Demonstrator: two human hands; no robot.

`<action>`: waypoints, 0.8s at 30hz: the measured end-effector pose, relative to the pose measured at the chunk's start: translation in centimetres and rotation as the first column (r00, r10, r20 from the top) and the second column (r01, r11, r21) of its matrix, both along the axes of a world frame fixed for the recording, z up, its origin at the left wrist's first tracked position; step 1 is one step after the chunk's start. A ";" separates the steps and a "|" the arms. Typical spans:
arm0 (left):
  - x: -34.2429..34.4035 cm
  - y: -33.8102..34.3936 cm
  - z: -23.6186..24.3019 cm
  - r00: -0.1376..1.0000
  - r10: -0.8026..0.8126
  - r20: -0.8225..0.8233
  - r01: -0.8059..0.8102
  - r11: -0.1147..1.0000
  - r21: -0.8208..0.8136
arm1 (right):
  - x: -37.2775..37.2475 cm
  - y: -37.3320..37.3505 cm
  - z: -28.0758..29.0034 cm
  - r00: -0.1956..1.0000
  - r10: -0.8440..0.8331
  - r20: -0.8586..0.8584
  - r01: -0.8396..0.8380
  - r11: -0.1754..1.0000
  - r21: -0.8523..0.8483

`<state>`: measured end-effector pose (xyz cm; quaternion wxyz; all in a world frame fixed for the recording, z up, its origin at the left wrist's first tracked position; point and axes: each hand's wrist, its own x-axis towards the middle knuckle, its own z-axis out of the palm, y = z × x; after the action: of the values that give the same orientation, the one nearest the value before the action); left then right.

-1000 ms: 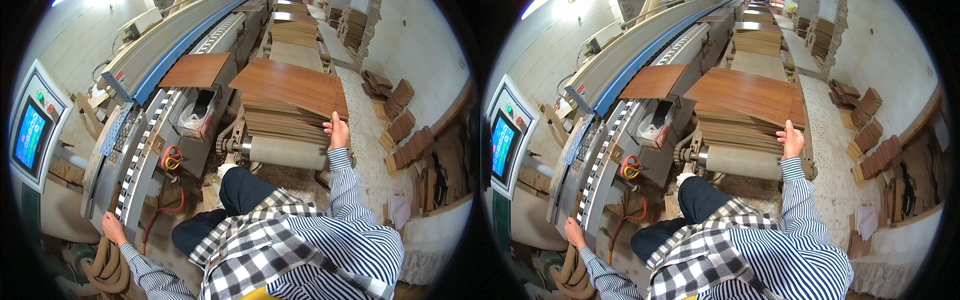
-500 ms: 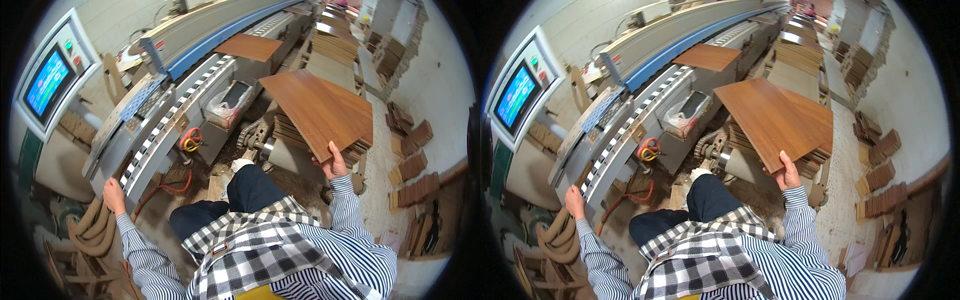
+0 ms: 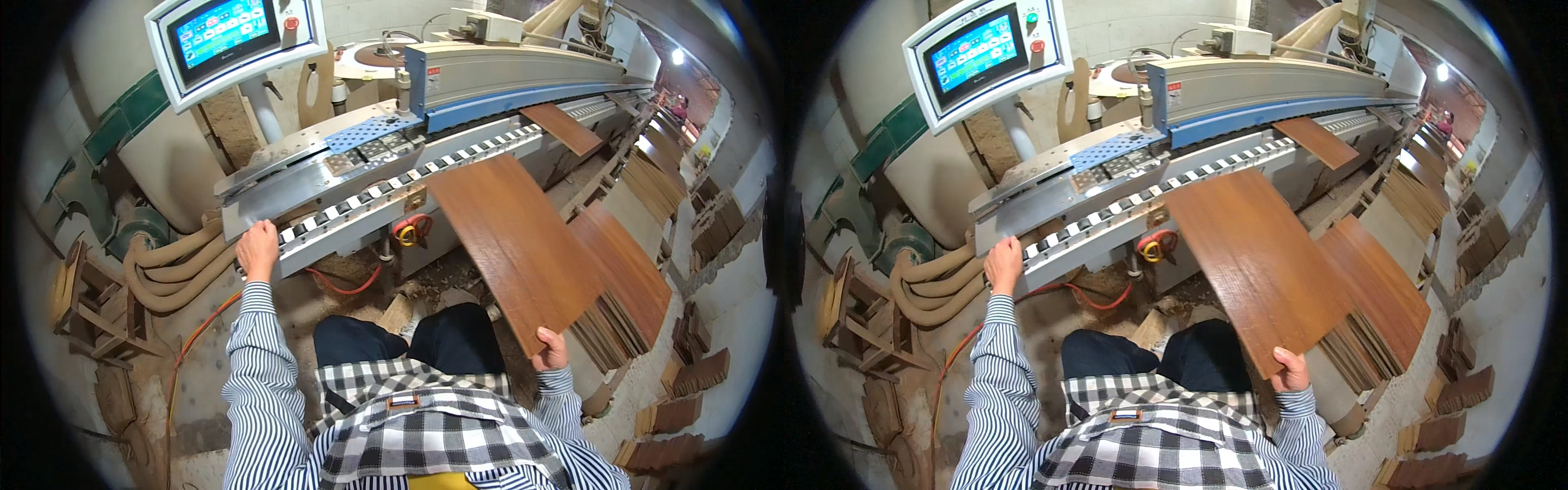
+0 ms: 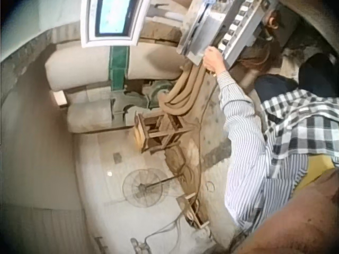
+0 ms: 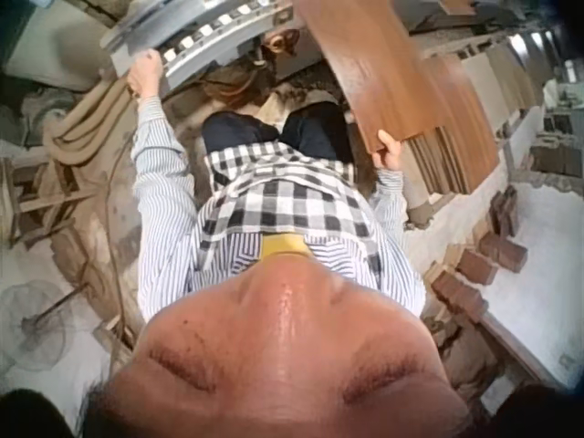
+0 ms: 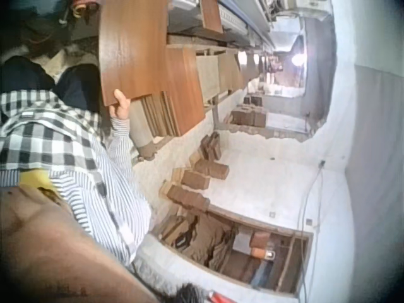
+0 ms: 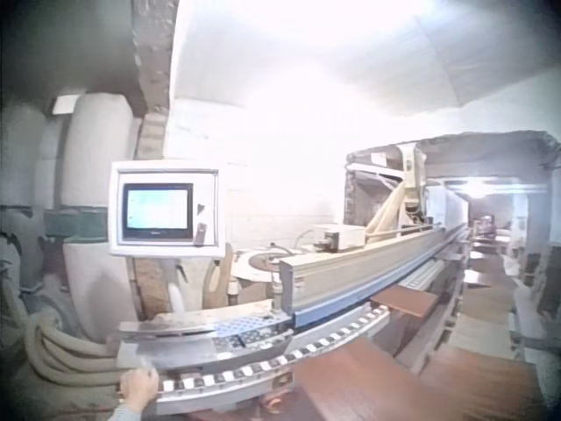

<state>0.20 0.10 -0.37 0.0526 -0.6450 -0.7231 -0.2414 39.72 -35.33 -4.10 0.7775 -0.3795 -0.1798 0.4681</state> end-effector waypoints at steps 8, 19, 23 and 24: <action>0.1 -0.1 0.2 0.999 -0.024 0.024 0.024 0.999 0.028 | -7.7 11.8 0.5 0.919 0.391 0.052 -0.392 0.920 0.016; 0.0 0.0 -0.1 0.999 -0.038 0.028 0.037 0.998 0.046 | -16.2 20.0 0.2 0.512 0.857 0.062 -0.851 0.516 -0.101; 0.0 0.0 0.0 0.999 -0.032 0.036 0.031 0.999 0.041 | -17.1 20.6 0.3 0.583 0.798 0.152 -0.787 0.601 -0.140; 0.0 0.0 -0.1 0.999 -0.035 0.034 0.034 0.998 0.046 | -17.1 20.5 0.2 0.599 0.779 0.186 -0.768 0.624 -0.144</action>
<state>0.18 0.08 -0.43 0.0505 -0.6517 -0.7070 -0.2699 22.59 -14.86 -3.86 0.4621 -0.3346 -0.4034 0.7153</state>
